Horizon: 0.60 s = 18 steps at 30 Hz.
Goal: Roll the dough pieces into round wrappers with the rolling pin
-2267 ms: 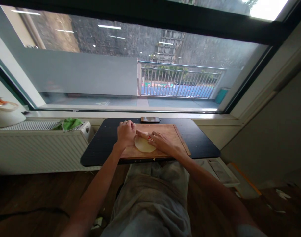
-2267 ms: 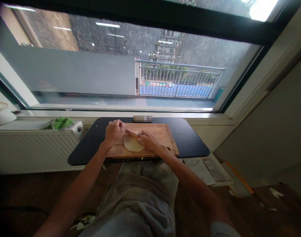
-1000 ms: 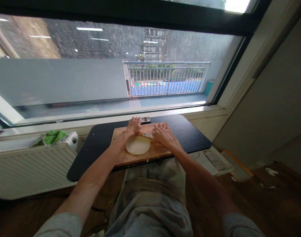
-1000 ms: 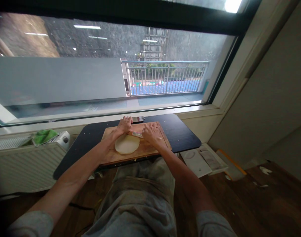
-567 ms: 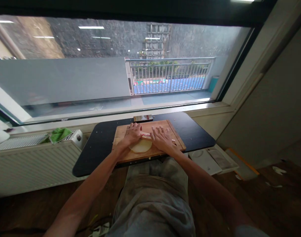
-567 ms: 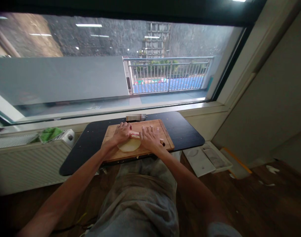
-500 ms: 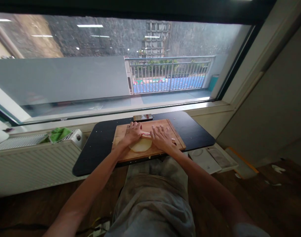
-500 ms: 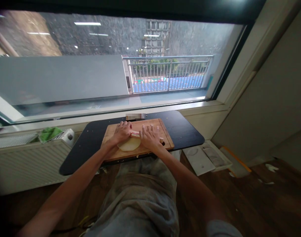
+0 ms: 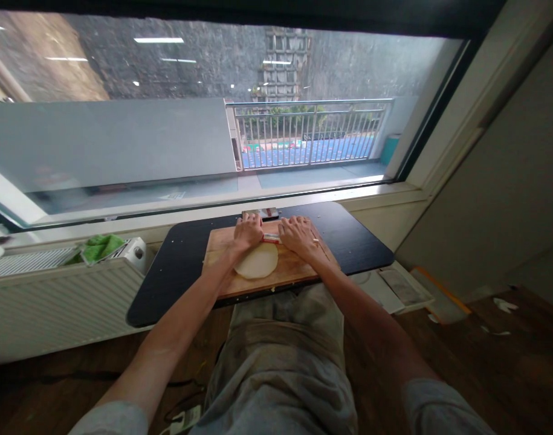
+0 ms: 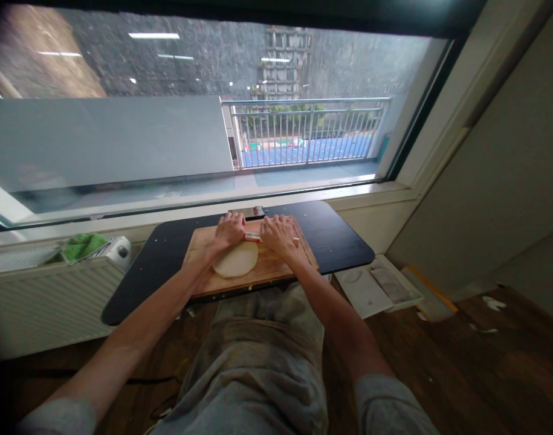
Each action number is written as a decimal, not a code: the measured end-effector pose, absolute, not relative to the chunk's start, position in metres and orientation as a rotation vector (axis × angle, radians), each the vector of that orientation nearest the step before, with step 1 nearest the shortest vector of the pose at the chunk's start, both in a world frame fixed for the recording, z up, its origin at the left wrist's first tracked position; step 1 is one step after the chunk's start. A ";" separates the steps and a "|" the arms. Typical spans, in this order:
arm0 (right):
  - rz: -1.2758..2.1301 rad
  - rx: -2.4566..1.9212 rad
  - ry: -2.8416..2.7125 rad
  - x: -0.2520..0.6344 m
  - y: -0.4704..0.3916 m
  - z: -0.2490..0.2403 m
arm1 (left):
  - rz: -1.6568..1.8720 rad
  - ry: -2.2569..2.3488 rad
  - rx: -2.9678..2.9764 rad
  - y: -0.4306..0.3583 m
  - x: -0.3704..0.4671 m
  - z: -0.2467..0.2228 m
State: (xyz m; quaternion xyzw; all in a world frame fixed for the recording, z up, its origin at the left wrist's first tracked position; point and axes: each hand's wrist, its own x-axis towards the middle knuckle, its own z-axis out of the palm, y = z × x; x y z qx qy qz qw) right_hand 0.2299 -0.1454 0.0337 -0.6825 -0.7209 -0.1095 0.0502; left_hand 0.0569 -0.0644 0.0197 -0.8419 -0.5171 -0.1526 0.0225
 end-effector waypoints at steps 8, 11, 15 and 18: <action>-0.301 -2.012 -2.267 0.224 -0.168 0.020 | -0.416 -1.614 -2.628 -0.085 0.050 0.014; -0.253 -2.035 -2.188 0.215 -0.182 0.012 | -0.408 -1.609 -2.624 -0.104 0.040 0.010; -0.220 -2.003 -2.116 0.207 -0.199 0.004 | -0.440 -1.590 -2.624 -0.122 0.027 0.007; -0.230 -1.950 -2.115 0.207 -0.205 -0.001 | -0.463 -1.568 -2.641 -0.124 0.023 0.006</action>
